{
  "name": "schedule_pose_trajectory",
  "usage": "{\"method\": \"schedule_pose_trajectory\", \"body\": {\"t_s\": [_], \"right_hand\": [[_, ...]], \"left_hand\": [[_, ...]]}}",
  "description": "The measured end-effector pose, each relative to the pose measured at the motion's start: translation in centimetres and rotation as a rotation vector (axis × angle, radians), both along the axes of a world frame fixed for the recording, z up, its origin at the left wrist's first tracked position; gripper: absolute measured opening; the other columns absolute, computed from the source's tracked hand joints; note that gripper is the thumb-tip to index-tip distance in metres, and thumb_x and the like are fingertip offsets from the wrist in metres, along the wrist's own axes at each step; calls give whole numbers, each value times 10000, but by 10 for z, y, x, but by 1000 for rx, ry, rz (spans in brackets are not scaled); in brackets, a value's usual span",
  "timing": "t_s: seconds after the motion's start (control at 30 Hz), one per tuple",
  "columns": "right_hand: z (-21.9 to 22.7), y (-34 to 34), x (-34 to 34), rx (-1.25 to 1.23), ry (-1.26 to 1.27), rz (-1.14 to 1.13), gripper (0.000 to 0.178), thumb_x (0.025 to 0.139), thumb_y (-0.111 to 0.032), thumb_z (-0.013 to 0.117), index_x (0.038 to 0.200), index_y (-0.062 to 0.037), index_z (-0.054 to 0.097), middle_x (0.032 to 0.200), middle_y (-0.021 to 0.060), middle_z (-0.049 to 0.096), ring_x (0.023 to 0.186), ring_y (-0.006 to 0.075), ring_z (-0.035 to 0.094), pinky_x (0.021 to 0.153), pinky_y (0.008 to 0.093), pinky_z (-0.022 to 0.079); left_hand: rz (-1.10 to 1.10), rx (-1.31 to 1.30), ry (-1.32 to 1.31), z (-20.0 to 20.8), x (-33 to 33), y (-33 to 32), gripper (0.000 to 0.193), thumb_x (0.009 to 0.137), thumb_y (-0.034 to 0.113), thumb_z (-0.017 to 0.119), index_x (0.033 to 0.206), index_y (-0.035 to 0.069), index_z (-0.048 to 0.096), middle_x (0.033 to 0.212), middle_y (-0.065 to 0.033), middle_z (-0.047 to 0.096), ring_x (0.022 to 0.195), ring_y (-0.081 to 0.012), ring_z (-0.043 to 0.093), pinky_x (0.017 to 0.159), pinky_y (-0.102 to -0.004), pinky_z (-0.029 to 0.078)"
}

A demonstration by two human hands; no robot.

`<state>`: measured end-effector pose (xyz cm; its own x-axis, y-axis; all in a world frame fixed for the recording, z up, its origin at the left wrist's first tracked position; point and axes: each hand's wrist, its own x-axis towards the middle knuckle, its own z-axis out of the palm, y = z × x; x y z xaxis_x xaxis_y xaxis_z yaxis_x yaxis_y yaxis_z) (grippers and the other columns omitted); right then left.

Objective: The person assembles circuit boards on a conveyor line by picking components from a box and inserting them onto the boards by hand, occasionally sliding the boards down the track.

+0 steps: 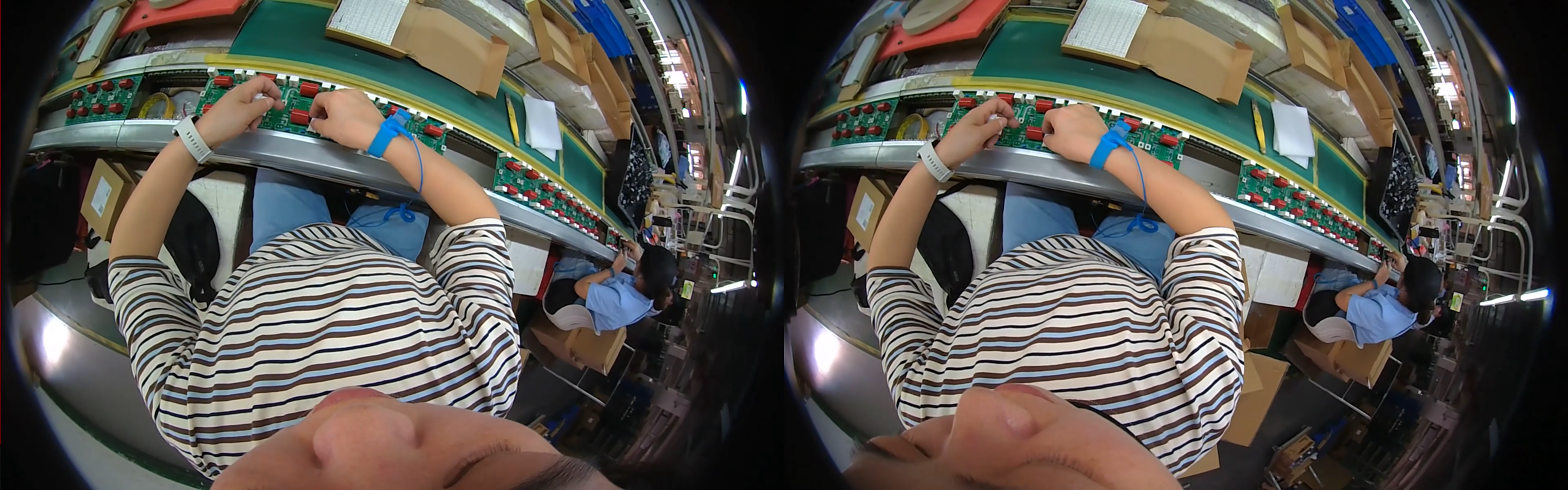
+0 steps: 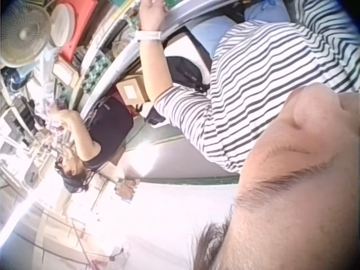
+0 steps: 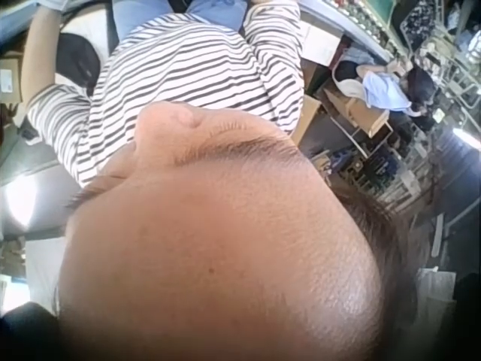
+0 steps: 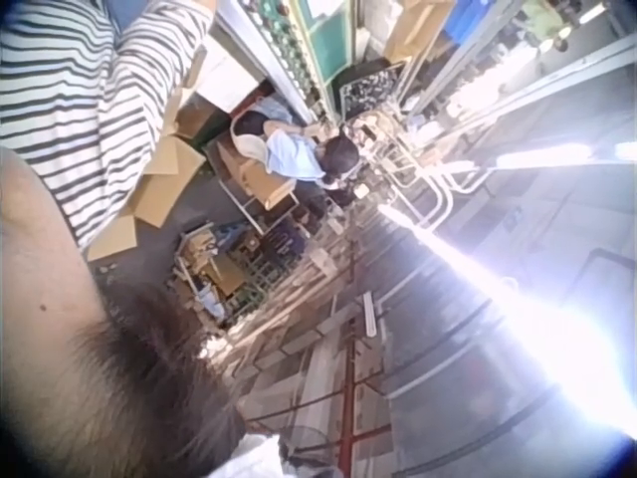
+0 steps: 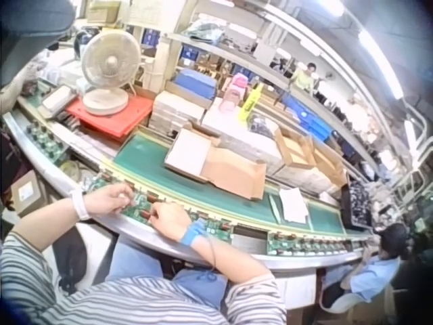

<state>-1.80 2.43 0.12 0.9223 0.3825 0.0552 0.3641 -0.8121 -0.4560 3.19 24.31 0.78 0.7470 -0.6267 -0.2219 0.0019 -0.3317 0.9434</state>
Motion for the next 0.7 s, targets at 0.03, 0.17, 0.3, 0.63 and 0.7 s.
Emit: {"method": "schedule_pose_trajectory", "body": {"t_s": [0.03,0.17,0.3,0.63,0.7], "right_hand": [[-1,-1,0,8,-13,9,183,676,-210,592,772,-70,660,745,132,645,735,294,614,704,392,472],[-1,0,-2,-16,-26,13,174,679,-203,591,763,-65,656,740,131,645,726,290,614,699,393,472],[0,0,-3,-21,-59,33,159,681,-194,592,752,-66,653,732,129,643,723,288,614,696,394,471],[14,3,-7,117,-5,21,221,712,-252,629,832,-67,641,750,111,630,743,293,600,697,393,458],[15,10,-6,202,-152,60,231,718,-258,633,852,-70,642,763,112,627,740,291,601,687,388,459]], "left_hand": [[-36,15,-20,1,0,0,151,902,124,457,1036,62,490,928,-16,593,586,-25,460,504,-172,375],[-120,60,-59,5,-3,-4,143,888,101,479,1018,60,524,866,-7,592,586,-19,453,503,-166,377],[-117,19,-12,4,-6,-7,168,886,101,483,1043,60,524,851,-9,599,591,-20,464,508,-162,383],[-88,-35,60,2,-13,-11,360,890,97,472,1240,58,400,871,-21,605,611,-42,506,513,-173,401],[-116,-51,76,3,-14,-12,390,887,101,477,1263,61,382,891,-20,600,621,-44,512,521,-176,406]]}}
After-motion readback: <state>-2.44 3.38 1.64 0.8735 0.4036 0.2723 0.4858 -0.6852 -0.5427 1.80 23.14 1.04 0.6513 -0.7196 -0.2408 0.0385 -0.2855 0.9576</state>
